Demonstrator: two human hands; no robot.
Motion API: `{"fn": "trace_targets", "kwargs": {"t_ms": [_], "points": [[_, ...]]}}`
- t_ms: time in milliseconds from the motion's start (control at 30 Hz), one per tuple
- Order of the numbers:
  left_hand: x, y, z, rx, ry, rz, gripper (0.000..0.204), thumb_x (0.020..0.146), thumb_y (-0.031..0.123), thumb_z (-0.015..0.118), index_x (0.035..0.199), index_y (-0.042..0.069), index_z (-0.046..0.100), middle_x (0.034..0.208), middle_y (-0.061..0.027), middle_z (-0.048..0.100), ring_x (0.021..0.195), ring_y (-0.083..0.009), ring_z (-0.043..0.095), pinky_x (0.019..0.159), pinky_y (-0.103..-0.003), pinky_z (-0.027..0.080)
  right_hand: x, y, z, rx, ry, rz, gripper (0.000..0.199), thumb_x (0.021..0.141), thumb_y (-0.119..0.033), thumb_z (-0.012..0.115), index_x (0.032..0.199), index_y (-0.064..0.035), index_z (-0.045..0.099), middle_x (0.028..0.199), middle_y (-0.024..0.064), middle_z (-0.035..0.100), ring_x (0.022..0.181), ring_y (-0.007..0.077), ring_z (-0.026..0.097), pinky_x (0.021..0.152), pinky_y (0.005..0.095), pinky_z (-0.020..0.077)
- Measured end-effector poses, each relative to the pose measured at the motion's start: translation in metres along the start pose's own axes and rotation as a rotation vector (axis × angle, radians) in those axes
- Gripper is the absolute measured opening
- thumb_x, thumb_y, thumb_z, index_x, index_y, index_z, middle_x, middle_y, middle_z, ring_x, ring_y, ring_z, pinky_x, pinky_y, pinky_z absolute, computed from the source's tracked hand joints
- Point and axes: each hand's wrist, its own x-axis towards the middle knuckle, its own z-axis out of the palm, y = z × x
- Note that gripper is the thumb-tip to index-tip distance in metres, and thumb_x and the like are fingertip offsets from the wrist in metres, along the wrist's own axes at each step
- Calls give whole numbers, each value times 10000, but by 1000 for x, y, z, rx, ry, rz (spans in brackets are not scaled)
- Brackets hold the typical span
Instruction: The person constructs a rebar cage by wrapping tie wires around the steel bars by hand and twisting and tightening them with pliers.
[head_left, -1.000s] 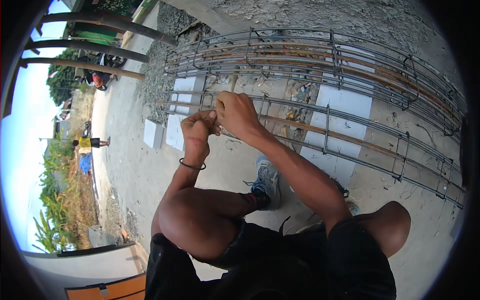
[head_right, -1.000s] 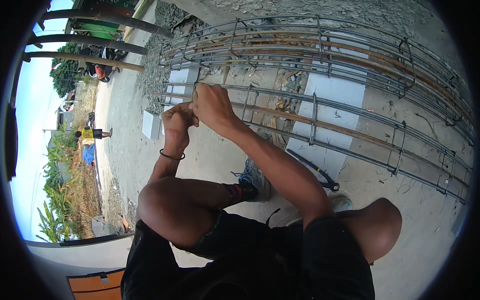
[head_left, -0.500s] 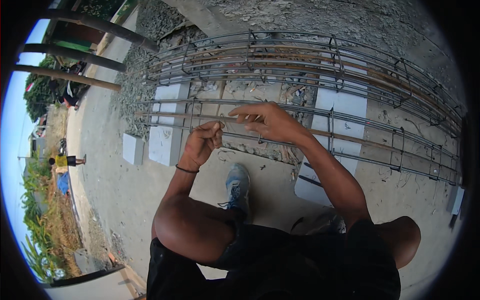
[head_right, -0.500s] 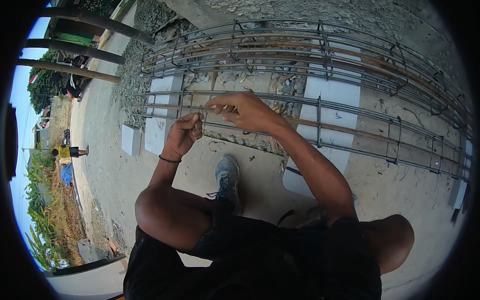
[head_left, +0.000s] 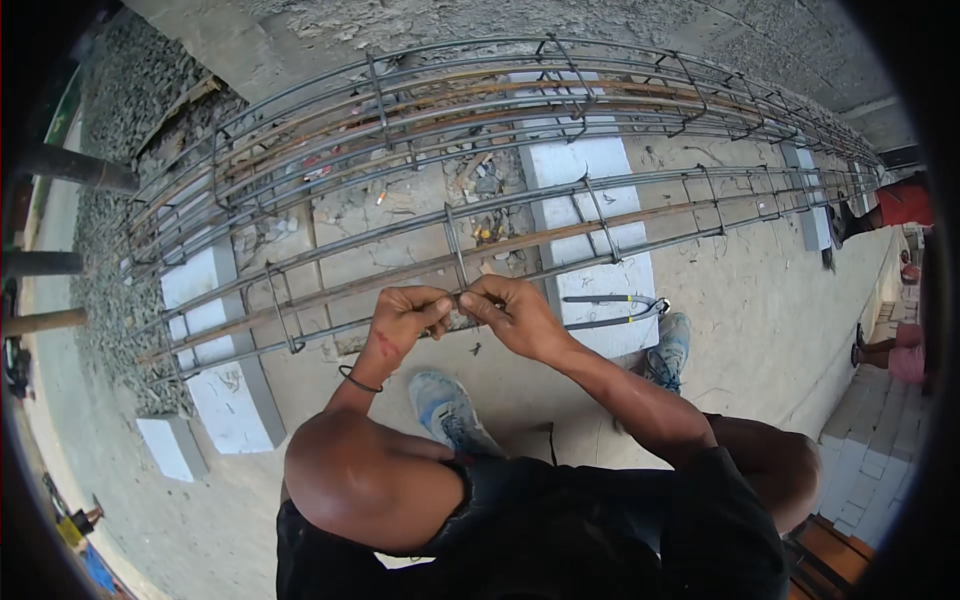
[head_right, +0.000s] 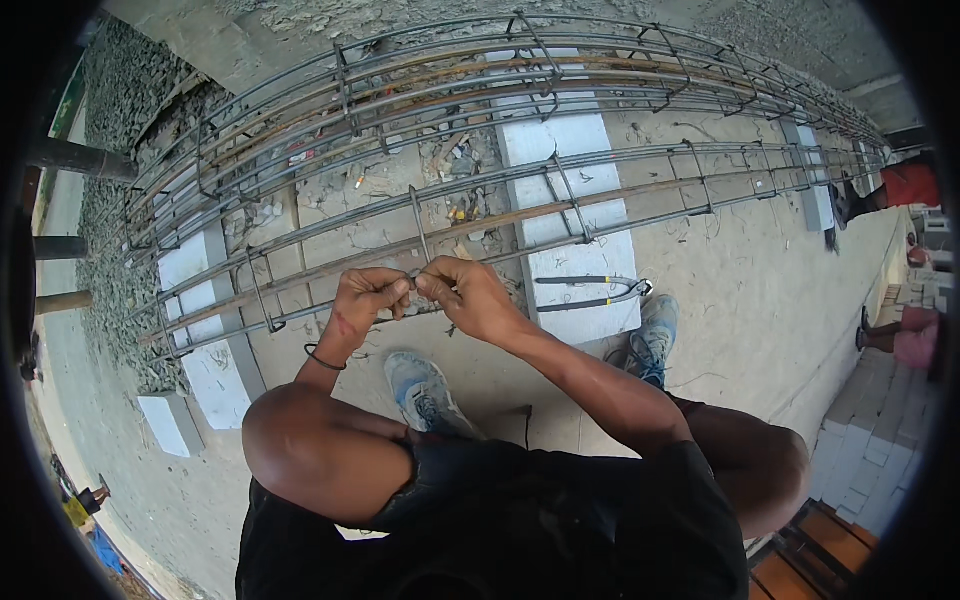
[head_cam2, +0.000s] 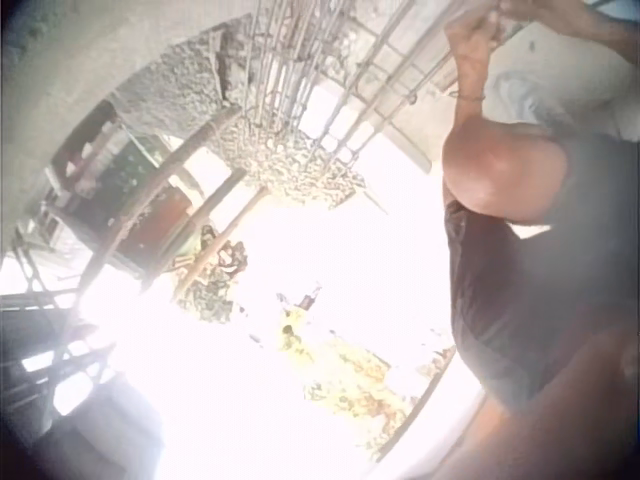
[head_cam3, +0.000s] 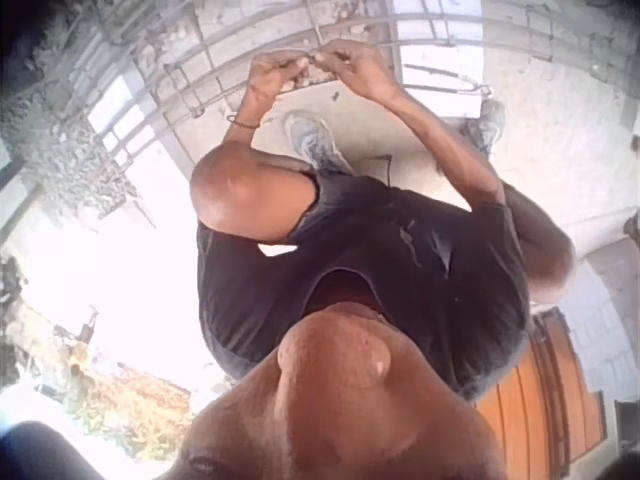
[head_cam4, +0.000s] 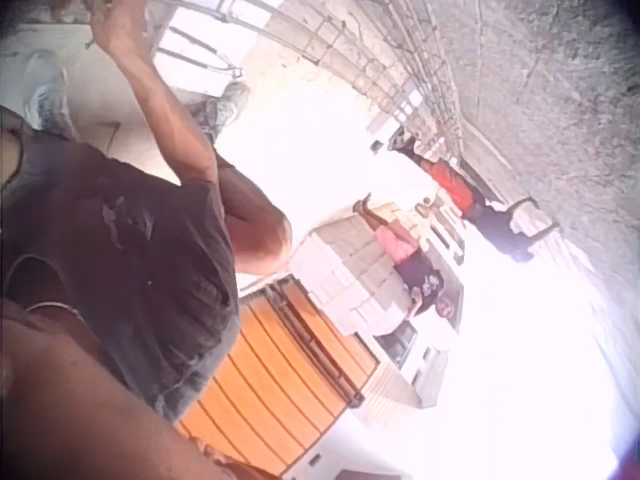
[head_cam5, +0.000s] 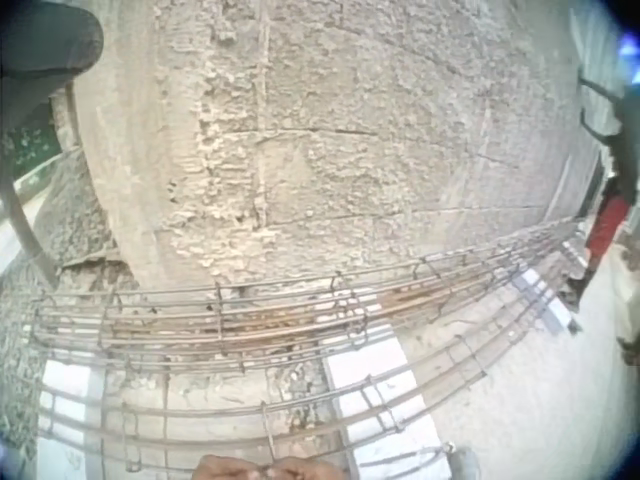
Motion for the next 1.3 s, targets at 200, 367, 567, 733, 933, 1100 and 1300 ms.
{"fn": "trace_targets", "kwargs": {"t_ms": [200, 367, 567, 733, 933, 1100, 1300], "points": [[26, -10, 22, 232, -34, 321, 217, 849, 166, 669, 934, -34, 677, 729, -62, 659, 632, -86, 584, 586, -225, 485, -21, 5, -4, -303, 171, -59, 94, 856, -75, 573, 832, 16, 573, 752, 178, 596, 703, 368, 586, 606, 399, 453], [34, 0, 27, -109, -163, 93, 200, 826, 139, 691, 922, -36, 681, 734, -62, 661, 643, -91, 583, 580, -232, 487, -23, -4, -9, -454, 189, -27, 75, 832, -48, 570, 891, -6, 584, 767, 194, 569, 744, 404, 562, 636, 454, 447], [14, 1, 20, -66, -26, 89, 154, 835, 118, 671, 876, -31, 676, 715, -56, 650, 626, -110, 594, 560, -226, 487, -12, -5, 11, -644, 247, -277, 156, 811, -16, 533, 952, -30, 598, 778, 168, 520, 756, 381, 547, 642, 457, 455], [5, -30, 29, -253, 15, 149, 152, 865, 137, 633, 903, -10, 636, 740, -52, 640, 648, -121, 596, 612, -255, 502, -21, -13, 11, -428, 189, -72, 164, 816, -56, 563, 967, -49, 626, 774, 183, 583, 713, 369, 591, 617, 451, 468], [-10, -55, 39, -690, -105, -73, 176, 919, 193, 556, 979, 34, 603, 801, -43, 615, 727, -141, 592, 681, -300, 494, -27, 5, 20, -361, 316, -123, 109, 796, -41, 625, 890, -15, 675, 771, 178, 634, 685, 355, 615, 604, 379, 494], [-5, -64, 42, -626, -187, 21, 172, 899, 178, 578, 875, 13, 620, 732, -48, 585, 658, -142, 536, 673, -319, 457, -43, 17, 20, 77, 281, 124, 114, 832, -82, 636, 898, 1, 678, 756, 116, 662, 646, 216, 619, 604, 317, 501], [-10, -62, 38, -239, -23, 48, 212, 852, 129, 641, 856, -83, 644, 649, -90, 599, 553, -137, 519, 526, -282, 430, -55, 23, 4, 473, 123, 449, 153, 846, -120, 658, 918, 13, 683, 745, 52, 656, 647, 99, 576, 618, 238, 503]]}}
